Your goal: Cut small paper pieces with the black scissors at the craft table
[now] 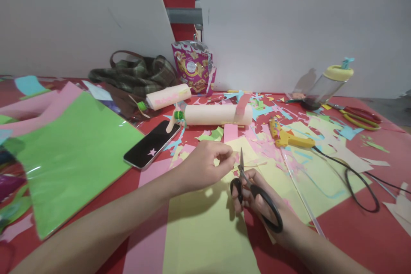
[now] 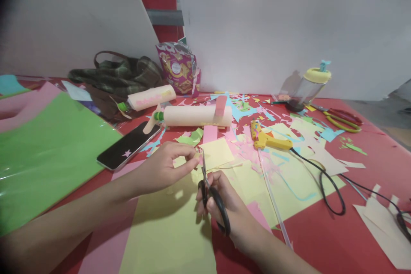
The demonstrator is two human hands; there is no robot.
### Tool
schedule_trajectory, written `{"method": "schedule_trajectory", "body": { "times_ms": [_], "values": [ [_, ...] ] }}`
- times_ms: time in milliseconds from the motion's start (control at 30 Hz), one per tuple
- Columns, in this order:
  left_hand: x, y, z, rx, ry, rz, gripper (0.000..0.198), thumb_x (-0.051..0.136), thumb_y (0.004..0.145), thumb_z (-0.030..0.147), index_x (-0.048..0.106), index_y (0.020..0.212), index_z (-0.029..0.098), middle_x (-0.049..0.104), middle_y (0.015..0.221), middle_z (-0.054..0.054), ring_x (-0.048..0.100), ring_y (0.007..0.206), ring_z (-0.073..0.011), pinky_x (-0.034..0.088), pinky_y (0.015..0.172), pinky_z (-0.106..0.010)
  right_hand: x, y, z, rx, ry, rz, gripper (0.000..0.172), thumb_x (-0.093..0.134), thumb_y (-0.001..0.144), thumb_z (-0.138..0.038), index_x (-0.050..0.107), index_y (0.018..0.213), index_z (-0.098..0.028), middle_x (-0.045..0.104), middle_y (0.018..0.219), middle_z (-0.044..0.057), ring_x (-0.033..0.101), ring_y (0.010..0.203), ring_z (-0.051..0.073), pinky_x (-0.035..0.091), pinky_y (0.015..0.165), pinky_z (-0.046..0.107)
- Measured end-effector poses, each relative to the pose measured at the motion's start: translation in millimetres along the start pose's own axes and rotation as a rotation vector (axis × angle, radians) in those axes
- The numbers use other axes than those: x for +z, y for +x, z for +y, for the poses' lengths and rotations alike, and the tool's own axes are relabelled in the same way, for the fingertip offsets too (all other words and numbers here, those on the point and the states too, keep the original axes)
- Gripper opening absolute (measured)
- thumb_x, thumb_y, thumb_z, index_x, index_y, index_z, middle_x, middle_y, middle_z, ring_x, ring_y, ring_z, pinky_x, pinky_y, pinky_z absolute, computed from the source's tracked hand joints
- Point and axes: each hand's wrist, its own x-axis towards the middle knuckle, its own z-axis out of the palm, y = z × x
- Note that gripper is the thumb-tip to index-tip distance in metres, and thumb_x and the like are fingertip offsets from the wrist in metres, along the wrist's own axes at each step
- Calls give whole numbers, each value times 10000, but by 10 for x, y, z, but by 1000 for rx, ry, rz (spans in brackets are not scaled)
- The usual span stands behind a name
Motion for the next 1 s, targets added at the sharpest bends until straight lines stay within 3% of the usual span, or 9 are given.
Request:
{"method": "schedule_trajectory", "body": {
  "times_ms": [433,733,1000],
  "values": [
    [13,-6,-7,-60,-88,-9,271,341,793,255,449,574,135,470,563,31,417,547,-72,311,523,-183,0,6,12,-4,-11,11,320,513,706,-470,352,838,-226,439,793,13,457,632,116,358,603,264],
    [49,-8,5,-89,-158,24,258,345,782,245,413,556,142,352,521,47,340,511,-65,287,493,-179,9,-3,24,-35,-33,33,292,488,730,-459,355,844,-226,440,793,15,450,628,113,362,594,260],
    [40,-7,5,-86,-148,18,270,342,789,259,435,566,137,377,526,44,359,522,-66,294,506,-182,8,10,0,-20,-13,0,306,505,725,-448,336,841,-222,445,775,6,449,605,100,342,554,238]
  ]
}}
